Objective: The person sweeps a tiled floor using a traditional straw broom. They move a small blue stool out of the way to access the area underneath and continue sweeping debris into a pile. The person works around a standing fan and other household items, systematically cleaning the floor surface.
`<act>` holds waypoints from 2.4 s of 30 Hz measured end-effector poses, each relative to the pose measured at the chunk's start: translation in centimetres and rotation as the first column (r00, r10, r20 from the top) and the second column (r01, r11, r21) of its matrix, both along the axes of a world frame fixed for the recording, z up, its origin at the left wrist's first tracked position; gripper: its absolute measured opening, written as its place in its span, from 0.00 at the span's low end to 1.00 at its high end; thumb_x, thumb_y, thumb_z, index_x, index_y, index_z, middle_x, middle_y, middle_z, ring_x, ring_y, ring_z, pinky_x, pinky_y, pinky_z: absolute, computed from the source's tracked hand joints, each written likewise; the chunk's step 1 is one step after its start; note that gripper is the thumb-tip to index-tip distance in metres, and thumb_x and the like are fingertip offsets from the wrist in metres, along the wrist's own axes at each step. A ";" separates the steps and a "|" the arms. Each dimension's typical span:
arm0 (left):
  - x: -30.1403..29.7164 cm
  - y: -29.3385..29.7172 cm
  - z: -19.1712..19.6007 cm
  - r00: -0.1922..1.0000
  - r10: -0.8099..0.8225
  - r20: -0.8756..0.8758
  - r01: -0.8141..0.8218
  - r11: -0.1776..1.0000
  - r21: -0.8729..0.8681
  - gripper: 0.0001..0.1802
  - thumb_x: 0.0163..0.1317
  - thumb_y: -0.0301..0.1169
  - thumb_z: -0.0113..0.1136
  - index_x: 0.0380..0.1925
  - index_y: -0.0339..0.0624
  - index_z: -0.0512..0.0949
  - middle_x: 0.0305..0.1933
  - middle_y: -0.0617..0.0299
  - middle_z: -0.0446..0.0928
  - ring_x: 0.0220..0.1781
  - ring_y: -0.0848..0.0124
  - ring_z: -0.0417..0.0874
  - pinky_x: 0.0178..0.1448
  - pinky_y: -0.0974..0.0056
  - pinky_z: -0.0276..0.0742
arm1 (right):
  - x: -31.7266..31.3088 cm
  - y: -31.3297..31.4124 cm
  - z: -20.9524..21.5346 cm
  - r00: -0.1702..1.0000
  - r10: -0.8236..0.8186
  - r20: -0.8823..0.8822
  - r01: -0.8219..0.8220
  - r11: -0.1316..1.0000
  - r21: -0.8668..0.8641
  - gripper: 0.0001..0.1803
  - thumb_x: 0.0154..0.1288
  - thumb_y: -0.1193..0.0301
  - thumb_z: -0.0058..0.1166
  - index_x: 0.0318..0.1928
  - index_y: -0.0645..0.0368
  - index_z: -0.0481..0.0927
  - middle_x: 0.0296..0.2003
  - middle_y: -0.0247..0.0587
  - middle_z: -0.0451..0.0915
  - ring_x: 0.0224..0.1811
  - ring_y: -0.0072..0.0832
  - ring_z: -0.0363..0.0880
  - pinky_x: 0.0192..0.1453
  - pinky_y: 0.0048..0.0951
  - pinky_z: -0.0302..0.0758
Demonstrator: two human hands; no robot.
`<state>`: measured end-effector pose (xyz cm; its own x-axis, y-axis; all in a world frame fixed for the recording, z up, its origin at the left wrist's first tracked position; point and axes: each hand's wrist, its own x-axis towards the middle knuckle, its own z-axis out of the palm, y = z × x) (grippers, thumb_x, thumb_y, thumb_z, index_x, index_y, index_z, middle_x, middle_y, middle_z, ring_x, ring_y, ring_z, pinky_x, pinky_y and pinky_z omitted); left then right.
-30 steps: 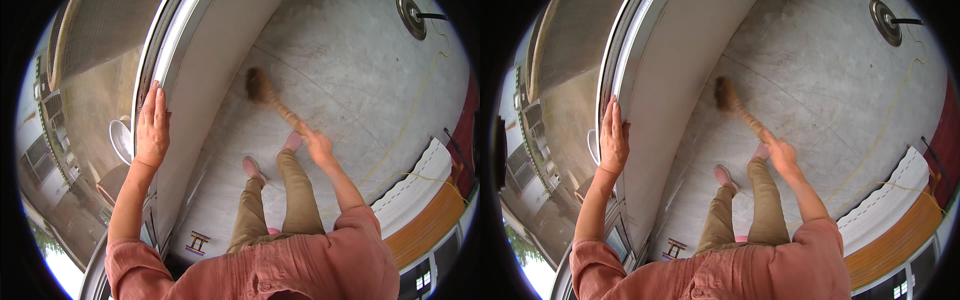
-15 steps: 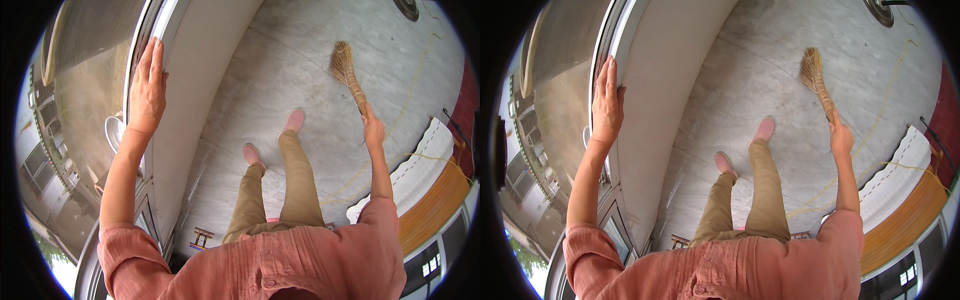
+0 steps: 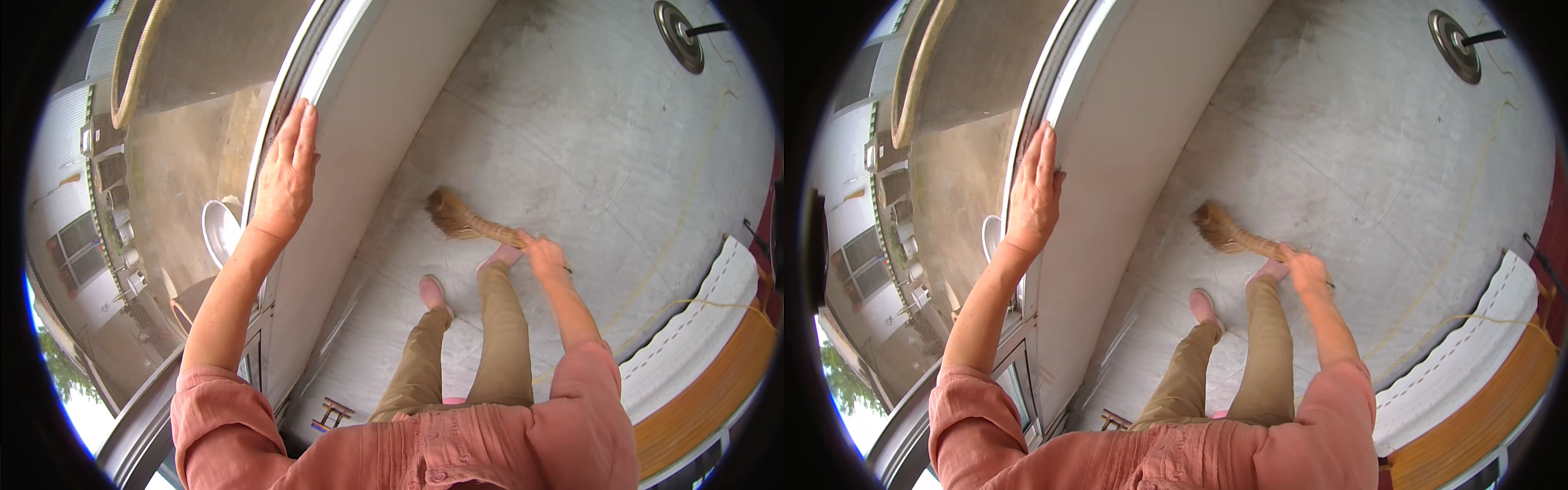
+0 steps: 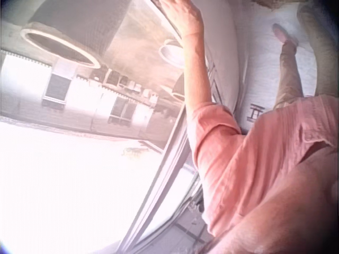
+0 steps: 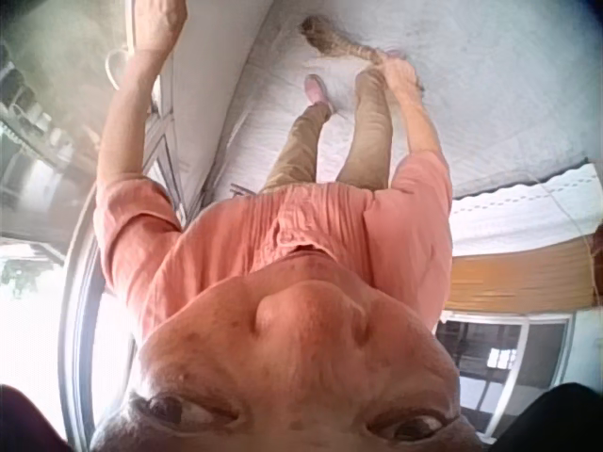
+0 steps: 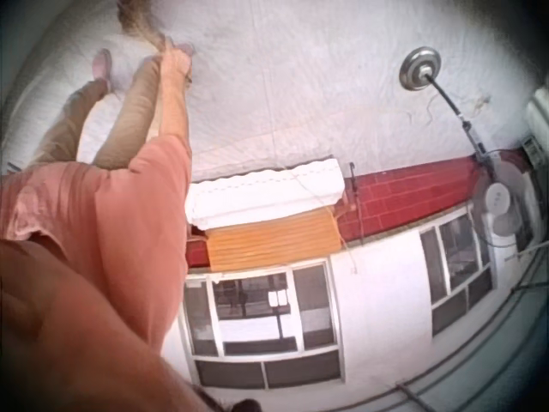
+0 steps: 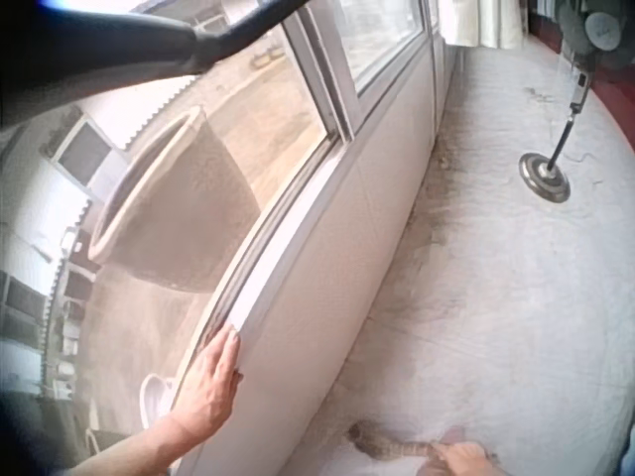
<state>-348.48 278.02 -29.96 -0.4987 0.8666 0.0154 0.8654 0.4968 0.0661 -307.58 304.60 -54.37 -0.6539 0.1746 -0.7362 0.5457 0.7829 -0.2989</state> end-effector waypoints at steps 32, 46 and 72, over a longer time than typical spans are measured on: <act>0.9 4.5 5.7 0.969 0.169 0.180 -0.166 0.986 -0.031 0.39 0.59 0.19 0.58 0.72 0.35 0.60 0.77 0.41 0.58 0.76 0.45 0.63 0.76 0.48 0.63 | -11.0 21.7 13.2 0.936 -0.283 -0.210 0.334 0.904 0.268 0.27 0.71 0.63 0.57 0.69 0.40 0.70 0.33 0.54 0.84 0.37 0.51 0.84 0.41 0.51 0.78; -13.3 31.6 0.0 1.000 0.027 -0.007 -0.027 0.998 0.064 0.46 0.58 0.14 0.58 0.76 0.37 0.52 0.72 0.42 0.61 0.72 0.44 0.65 0.73 0.48 0.65 | -25.7 34.3 1.1 0.959 -0.257 -0.121 0.261 0.965 0.016 0.24 0.70 0.72 0.51 0.65 0.42 0.76 0.39 0.48 0.86 0.43 0.47 0.85 0.46 0.45 0.80; -14.4 32.0 -0.6 0.999 0.050 0.015 -0.050 0.999 -0.011 0.41 0.61 0.14 0.55 0.75 0.34 0.54 0.73 0.39 0.61 0.73 0.41 0.65 0.75 0.44 0.63 | -33.2 43.6 -0.3 0.879 -0.424 -0.220 0.462 0.871 0.167 0.26 0.74 0.61 0.53 0.71 0.38 0.71 0.36 0.51 0.85 0.41 0.49 0.84 0.44 0.47 0.78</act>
<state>-362.93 310.07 -30.58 -0.5413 0.8408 -0.0017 0.8385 0.5399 0.0736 -340.76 348.23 -54.69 -0.5826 0.6119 -0.5349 0.8051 0.5246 -0.2767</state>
